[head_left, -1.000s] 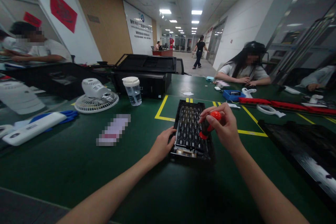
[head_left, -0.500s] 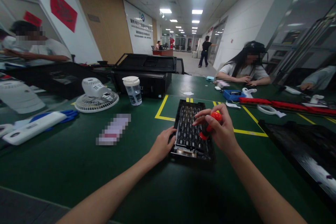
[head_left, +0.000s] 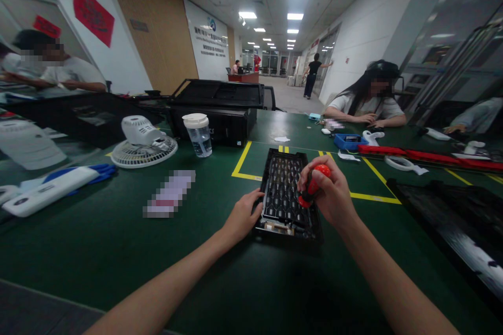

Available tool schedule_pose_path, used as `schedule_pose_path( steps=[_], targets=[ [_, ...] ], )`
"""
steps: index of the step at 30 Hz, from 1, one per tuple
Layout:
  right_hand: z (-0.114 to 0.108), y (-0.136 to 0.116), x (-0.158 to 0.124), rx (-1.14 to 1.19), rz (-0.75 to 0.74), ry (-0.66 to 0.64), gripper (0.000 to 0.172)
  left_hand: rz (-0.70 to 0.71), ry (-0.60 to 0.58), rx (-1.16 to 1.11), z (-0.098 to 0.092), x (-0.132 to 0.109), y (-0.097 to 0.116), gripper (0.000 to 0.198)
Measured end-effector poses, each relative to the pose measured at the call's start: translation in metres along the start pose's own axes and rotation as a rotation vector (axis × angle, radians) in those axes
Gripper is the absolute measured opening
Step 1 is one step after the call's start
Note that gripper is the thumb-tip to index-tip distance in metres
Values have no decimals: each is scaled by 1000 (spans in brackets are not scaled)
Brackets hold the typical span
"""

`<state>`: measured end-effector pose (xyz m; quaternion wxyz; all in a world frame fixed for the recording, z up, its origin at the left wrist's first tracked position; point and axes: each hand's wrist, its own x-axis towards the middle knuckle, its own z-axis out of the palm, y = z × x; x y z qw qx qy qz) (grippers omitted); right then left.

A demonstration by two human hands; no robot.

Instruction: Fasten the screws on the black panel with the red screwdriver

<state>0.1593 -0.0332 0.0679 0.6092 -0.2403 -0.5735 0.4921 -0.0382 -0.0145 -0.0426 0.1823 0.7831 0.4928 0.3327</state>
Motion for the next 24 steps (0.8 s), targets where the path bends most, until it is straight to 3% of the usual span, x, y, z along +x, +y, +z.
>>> schedule_pose_path(
  steps=[2, 6, 10, 24],
  targets=[
    [0, -2, 0, 58, 11, -23, 8, 2, 2, 0, 1, 0, 0, 30],
    [2, -5, 0, 119, 41, -41, 25, 16, 7, 3, 1, 0, 0, 29],
    [1, -7, 0, 104, 41, -40, 30, 19, 7, 14, 0, 1, 1, 29],
    [-3, -9, 0, 64, 53, -70, 25, -2, -7, 12, -1, 1, 3, 29]
  ],
)
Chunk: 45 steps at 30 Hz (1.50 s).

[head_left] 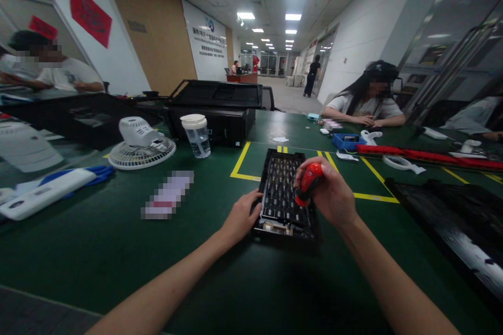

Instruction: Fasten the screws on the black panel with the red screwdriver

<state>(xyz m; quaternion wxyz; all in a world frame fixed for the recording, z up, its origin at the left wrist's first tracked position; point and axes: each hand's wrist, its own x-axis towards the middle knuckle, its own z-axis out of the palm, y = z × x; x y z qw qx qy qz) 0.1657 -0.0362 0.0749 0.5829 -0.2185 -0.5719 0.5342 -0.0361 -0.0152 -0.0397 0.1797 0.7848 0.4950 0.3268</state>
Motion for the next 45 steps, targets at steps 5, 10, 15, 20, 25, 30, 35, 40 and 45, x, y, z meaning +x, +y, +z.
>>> schedule_pose_path(
  steps=[5, 10, 15, 20, 25, 30, 35, 40, 45],
  targets=[
    [-1, -2, 1, -13, 18, -9, 20, 4, 5, 2, 0, 0, 1, 29],
    [-1, -3, 1, -18, 30, -22, 18, 5, 6, 3, -1, 0, 3, 29],
    [-2, -4, 1, -13, 39, -18, 15, 13, 4, 1, 0, 0, 3, 29],
    [-3, -4, 0, -37, 42, -14, 14, 12, 0, -3, 1, 0, 1, 29],
    [-6, -2, -1, -69, 27, -9, 13, -1, -10, -7, 0, 0, 3, 29],
    [-8, 0, 0, -111, 16, -6, 11, 2, -4, -11, 0, 0, 3, 29],
    [-9, 0, 0, -146, -8, 4, 10, 4, 2, -15, 1, 1, 2, 29],
    [-7, -3, -1, -152, -29, -8, 9, 11, 2, -10, 2, 0, 2, 29],
    [-9, -3, -1, -176, -33, -30, 10, 12, 7, -12, 1, 0, 2, 28]
  ],
)
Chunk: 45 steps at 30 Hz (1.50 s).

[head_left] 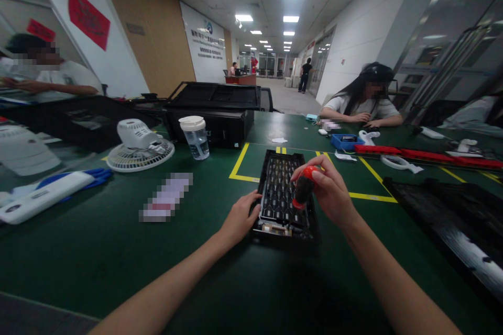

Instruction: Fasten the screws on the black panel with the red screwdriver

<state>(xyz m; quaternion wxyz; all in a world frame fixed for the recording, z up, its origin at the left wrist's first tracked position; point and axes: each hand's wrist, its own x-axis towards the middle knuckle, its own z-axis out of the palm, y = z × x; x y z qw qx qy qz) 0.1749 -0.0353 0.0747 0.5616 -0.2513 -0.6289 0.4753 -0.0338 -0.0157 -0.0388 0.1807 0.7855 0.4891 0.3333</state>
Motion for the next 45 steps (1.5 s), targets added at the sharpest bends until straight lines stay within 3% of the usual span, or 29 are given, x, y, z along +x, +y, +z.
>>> schedule_pose_path(
  steps=[45],
  targets=[
    [-3, 7, 2, -61, -56, 57, 18, -3, -10, 7, 1, -1, -2, 30]
  ],
)
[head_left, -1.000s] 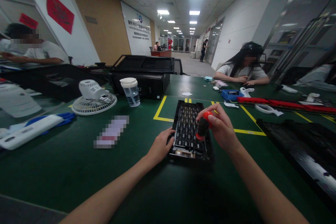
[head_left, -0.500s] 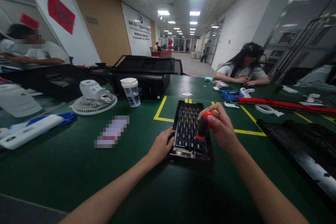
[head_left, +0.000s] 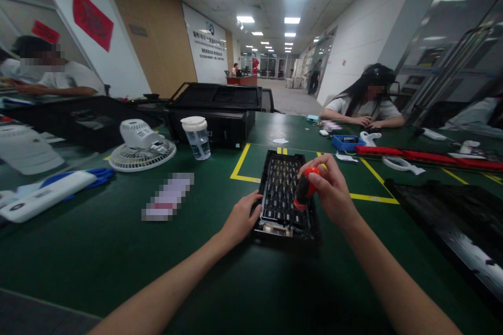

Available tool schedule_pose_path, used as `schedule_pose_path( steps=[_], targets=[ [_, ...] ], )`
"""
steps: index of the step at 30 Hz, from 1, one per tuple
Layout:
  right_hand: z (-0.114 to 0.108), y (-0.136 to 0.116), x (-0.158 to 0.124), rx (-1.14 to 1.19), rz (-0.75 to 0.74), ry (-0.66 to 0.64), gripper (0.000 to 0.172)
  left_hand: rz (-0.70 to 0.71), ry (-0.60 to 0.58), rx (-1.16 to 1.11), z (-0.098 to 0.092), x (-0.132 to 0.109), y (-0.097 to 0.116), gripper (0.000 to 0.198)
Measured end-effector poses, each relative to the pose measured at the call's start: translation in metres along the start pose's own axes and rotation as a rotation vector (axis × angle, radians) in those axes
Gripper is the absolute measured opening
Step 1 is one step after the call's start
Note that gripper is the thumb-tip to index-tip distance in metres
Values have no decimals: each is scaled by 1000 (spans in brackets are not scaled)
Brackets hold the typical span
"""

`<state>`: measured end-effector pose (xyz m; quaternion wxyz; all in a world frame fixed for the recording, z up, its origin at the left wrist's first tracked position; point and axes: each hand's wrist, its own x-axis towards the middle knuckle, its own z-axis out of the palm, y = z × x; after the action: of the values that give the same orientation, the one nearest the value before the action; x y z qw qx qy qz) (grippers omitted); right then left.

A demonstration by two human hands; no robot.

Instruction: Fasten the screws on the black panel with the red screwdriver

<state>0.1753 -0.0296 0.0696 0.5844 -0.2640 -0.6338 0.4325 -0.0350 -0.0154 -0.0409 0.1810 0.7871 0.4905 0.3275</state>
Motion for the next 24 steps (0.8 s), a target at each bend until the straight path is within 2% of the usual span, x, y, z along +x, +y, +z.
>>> schedule_pose_path(
  steps=[18, 24],
  targets=[
    [2, 2, 0, -26, 4, 18, 24, 11, 8, -8, 0, 0, 0, 29],
    [3, 1, -1, -85, -36, 27, 22, 8, 6, -8, 0, 0, 0, 29]
  ],
)
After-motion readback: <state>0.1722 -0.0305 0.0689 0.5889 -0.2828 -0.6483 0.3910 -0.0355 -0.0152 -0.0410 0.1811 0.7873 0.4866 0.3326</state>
